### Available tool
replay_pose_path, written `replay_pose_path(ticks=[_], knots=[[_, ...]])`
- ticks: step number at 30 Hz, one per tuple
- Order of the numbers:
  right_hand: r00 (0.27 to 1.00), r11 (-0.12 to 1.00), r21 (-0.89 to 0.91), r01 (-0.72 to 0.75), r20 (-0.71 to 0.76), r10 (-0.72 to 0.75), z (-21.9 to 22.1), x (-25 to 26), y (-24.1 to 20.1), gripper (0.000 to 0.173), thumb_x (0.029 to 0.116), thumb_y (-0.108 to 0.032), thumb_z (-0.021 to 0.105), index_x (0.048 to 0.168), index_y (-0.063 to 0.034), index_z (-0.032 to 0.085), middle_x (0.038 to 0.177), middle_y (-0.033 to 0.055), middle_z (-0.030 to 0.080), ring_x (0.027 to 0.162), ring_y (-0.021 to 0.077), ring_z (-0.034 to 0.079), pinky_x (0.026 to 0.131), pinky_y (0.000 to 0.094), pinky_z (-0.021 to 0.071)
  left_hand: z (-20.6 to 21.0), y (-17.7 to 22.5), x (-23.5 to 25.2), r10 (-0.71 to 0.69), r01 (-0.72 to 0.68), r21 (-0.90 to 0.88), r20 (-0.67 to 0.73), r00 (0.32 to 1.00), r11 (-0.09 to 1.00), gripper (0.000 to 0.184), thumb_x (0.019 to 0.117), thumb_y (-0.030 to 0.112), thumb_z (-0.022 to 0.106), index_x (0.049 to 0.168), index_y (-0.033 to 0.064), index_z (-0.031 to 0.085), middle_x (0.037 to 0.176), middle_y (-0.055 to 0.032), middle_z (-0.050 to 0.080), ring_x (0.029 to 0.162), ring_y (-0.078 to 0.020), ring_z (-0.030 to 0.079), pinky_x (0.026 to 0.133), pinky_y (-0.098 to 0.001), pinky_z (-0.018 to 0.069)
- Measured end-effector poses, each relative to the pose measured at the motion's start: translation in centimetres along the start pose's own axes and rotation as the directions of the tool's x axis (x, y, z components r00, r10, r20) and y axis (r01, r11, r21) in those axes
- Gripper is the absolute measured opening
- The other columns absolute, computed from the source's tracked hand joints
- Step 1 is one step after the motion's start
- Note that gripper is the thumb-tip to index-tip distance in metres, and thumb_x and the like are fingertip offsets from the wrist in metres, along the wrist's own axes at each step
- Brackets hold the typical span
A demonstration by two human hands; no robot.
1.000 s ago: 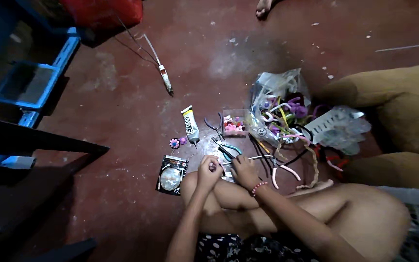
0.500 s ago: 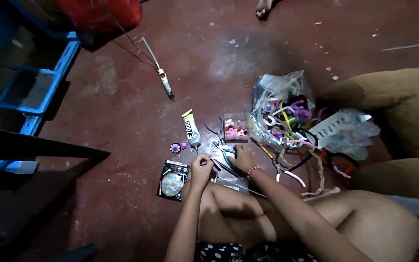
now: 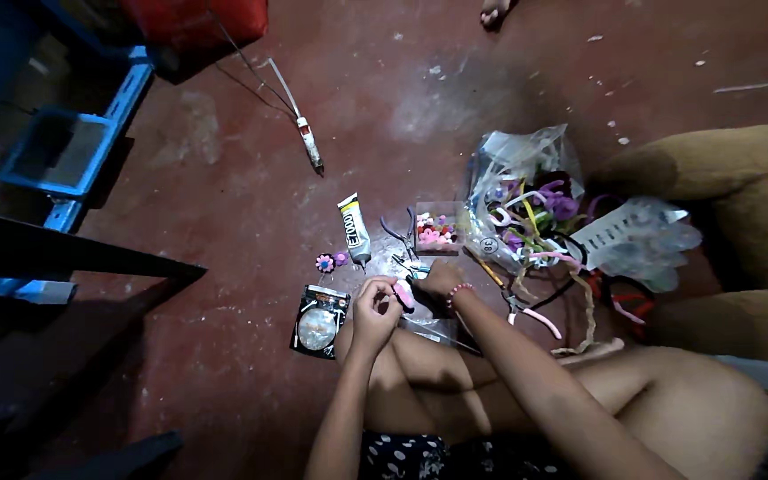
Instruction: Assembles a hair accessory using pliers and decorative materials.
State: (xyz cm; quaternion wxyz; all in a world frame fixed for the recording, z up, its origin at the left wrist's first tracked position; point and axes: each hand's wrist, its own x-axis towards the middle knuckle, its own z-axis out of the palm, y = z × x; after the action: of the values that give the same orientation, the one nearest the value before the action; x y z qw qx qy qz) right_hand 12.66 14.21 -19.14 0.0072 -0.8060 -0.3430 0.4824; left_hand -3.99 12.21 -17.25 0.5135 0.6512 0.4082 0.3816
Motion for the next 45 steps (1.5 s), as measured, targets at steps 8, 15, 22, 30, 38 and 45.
replay_pose_path(ticks=[8,15,22,30,38,45], knots=[[0.97,0.958,-0.208,0.199,-0.101,-0.223,2.7,0.6,0.5,0.072,0.0965,-0.017,0.065,0.152,0.0124,0.031,0.158,0.038,0.026,0.146,0.0549,0.026,0.113,0.0658,0.028,-1.5,0.9,-2.4,0.11,-0.117,-0.072,-0.091,0.99,0.991,0.011,0.0803,-0.008,0.05,0.081,-0.0184,0.053,0.11,-0.0253,0.063,0.109,-0.0059,0.06,0.088,-0.0143,0.0471],[0.989,0.992,-0.096,0.081,-0.114,-0.092,1.9,0.4,1.1,0.071,0.0971,-0.021,0.067,0.145,0.0192,0.035,0.153,0.0404,0.03,0.146,0.0508,0.031,0.117,0.0542,0.0311,-1.1,1.5,-2.8,0.121,-0.13,-0.065,-0.12,0.985,0.989,0.011,0.0804,-0.007,0.05,0.081,-0.018,0.053,0.108,-0.0243,0.063,0.108,-0.0061,0.06,0.088,-0.0142,0.0465],[0.971,0.31,0.947,0.079,-0.002,-0.241,-0.5,-2.8,3.5,0.025,0.1114,-0.016,0.03,0.121,-0.0001,0.047,0.094,0.0055,0.051,0.077,0.0126,0.056,0.074,0.0281,0.052,-0.2,4.5,-2.3,0.292,-0.295,-0.08,-0.05,0.955,0.952,0.013,0.0818,-0.005,0.052,0.081,-0.0181,0.054,0.101,-0.0209,0.066,0.099,-0.0015,0.061,0.086,-0.0127,0.0466],[0.771,-0.023,0.945,0.327,-0.281,-0.572,-2.6,-9.9,7.7,0.028,0.0905,-0.015,0.037,0.105,-0.0096,0.06,0.096,-0.0003,0.073,0.088,0.0138,0.072,0.08,0.0314,0.0592,1.1,10.2,-3.5,0.248,-0.219,-0.294,0.064,0.967,0.93,0.011,0.0863,-0.004,0.049,0.082,0.0046,0.055,0.09,0.0111,0.064,0.089,0.0112,0.059,0.079,-0.0103,0.049],[0.835,0.207,0.877,0.433,-0.304,-0.459,-3.0,-17.7,8.7,0.038,0.1071,-0.016,0.015,0.113,-0.0039,0.051,0.093,-0.0014,0.066,0.084,0.0073,0.068,0.074,0.0231,0.0566,2.8,12.7,-5.4,0.476,-0.393,-0.352,0.19,0.859,0.85,0.014,0.0943,0.013,0.058,0.084,0.004,0.058,0.091,0.0101,0.067,0.093,0.0123,0.058,0.078,-0.0077,0.0465],[0.876,0.809,0.493,0.321,0.169,-0.451,-1.2,-19.3,11.7,0.04,0.1111,-0.015,0.033,0.146,0.0036,0.039,0.115,0.0152,0.058,0.093,0.0136,0.057,0.083,0.0312,0.0488,1.9,13.6,-6.9,0.645,-0.612,-0.209,0.173,0.744,0.763,0.017,0.0968,0.015,0.057,0.088,0.0008,0.055,0.088,0.0001,0.065,0.095,0.0069,0.059,0.085,-0.0089,0.0454]])
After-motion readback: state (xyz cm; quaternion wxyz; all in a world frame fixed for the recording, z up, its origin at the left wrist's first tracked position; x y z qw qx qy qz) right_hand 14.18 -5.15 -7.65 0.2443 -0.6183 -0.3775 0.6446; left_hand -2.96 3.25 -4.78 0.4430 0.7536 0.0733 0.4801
